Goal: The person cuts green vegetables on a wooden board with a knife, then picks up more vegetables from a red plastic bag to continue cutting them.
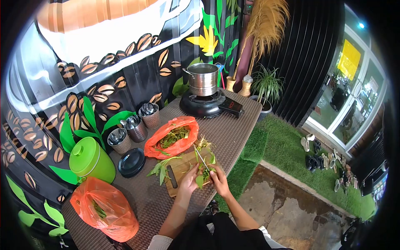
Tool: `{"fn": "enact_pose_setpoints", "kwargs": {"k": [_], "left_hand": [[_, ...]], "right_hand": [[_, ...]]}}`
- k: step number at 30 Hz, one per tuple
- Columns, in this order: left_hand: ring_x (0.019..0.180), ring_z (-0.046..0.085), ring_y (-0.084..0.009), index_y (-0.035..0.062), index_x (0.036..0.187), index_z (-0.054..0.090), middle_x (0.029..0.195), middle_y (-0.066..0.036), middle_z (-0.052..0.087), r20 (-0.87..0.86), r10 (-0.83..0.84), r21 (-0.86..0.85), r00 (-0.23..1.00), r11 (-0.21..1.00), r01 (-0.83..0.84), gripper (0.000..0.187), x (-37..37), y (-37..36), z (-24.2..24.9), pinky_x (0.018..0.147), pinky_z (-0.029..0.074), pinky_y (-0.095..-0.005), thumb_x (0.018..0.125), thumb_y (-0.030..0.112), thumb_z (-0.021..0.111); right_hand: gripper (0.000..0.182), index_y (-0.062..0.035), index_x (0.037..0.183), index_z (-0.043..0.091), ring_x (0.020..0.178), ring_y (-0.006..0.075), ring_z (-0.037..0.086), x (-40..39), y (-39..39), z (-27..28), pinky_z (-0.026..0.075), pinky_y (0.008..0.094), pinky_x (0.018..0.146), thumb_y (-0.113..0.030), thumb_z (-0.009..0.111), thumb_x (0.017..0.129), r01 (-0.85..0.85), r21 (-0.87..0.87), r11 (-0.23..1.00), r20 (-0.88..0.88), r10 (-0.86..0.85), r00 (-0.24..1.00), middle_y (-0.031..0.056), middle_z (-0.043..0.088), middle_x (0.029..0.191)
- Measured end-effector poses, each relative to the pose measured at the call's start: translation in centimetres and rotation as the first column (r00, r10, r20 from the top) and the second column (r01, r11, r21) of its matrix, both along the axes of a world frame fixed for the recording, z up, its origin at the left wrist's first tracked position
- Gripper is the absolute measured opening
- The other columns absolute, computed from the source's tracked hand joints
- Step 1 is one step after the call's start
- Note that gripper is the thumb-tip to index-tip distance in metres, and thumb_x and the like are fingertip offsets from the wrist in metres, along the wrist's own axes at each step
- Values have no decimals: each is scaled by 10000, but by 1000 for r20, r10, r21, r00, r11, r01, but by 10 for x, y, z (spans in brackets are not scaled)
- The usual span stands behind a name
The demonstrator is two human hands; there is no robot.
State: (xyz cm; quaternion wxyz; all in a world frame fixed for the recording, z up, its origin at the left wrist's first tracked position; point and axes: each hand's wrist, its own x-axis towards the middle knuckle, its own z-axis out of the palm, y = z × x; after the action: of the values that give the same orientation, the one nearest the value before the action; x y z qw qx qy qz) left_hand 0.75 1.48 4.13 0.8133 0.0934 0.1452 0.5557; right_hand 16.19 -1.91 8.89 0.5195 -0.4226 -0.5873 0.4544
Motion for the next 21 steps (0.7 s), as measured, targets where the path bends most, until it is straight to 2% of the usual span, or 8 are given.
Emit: {"fn": "enact_pose_setpoints", "kwargs": {"k": [2, 3, 8, 10, 12, 15, 19, 21], "left_hand": [[862, 581, -147, 20, 1053, 540, 966, -57, 593, 28, 25, -66, 999, 998, -23, 208, 4, -3, 2, 742, 496, -240, 856, 45, 600], [857, 579, -147, 19, 1058, 540, 962, -58, 590, 54, 52, -131, 997, 990, -45, 208, 5, -3, -1, 753, 499, -242, 858, 41, 591], [879, 582, -159, 41, 1107, 524, 995, -61, 581, 128, -1, -33, 992, 999, 5, 233, 6, -1, -25, 760, 509, -262, 876, 30, 550], [888, 585, -166, 52, 1126, 517, 1002, -64, 582, 100, -7, 40, 995, 999, 3, 237, 8, -4, -20, 761, 511, -273, 889, 39, 534], [901, 587, -176, 73, 1152, 501, 1002, -68, 584, -68, -27, -90, 997, 996, 21, 238, 8, -4, -12, 775, 510, -292, 916, 92, 515], [912, 587, -177, 75, 1154, 502, 1019, -62, 585, -115, -55, 47, 992, 997, 60, 228, 9, -12, 16, 801, 503, -315, 934, 136, 498], [927, 579, -164, 65, 1143, 512, 1022, -42, 582, -190, -60, -2, 980, 998, 61, 224, 11, -10, 23, 817, 489, -316, 935, 148, 504], [933, 568, -149, 60, 1130, 519, 1013, -25, 576, -311, 47, 80, 949, 997, -23, 217, 13, -8, 24, 825, 473, -310, 929, 143, 518]], "right_hand": [[311, -41, 1236, 476, 515, 50, 365, -3, -2, 2, 297, 207, 470, -199, 430, 972, -78, -62, 995, -176, 66, 982, -33, 396, 590], [311, -41, 1236, 476, 515, 50, 365, -4, -2, 1, 297, 207, 470, -199, 430, 972, -80, -62, 995, -176, 68, 982, -33, 396, 590], [326, -53, 1272, 455, 522, 52, 363, -10, -6, -3, 308, 195, 473, -178, 420, 974, -162, -181, 970, -325, 97, 941, -29, 443, 638], [329, -55, 1277, 457, 535, 48, 374, -15, -6, -6, 317, 193, 480, -174, 426, 972, -142, -133, 981, -315, 94, 944, -26, 469, 672], [333, -58, 1282, 460, 549, 44, 386, -15, -6, -9, 325, 191, 486, -169, 432, 970, -122, -84, 989, -306, 91, 948, -22, 496, 705], [326, -51, 1266, 485, 602, 34, 413, -12, -5, -5, 348, 189, 521, -160, 461, 959, -64, -70, 995, -149, 53, 987, -20, 531, 780], [317, -42, 1241, 514, 654, 29, 420, -14, -3, -1, 361, 193, 558, -160, 495, 947, -1, 38, 999, -66, 4, 998, -38, 512, 775], [317, -40, 1238, 516, 658, 31, 418, -14, -1, -3, 365, 194, 566, -159, 501, 945, 33, 123, 992, -61, -25, 998, -45, 503, 767]]}}
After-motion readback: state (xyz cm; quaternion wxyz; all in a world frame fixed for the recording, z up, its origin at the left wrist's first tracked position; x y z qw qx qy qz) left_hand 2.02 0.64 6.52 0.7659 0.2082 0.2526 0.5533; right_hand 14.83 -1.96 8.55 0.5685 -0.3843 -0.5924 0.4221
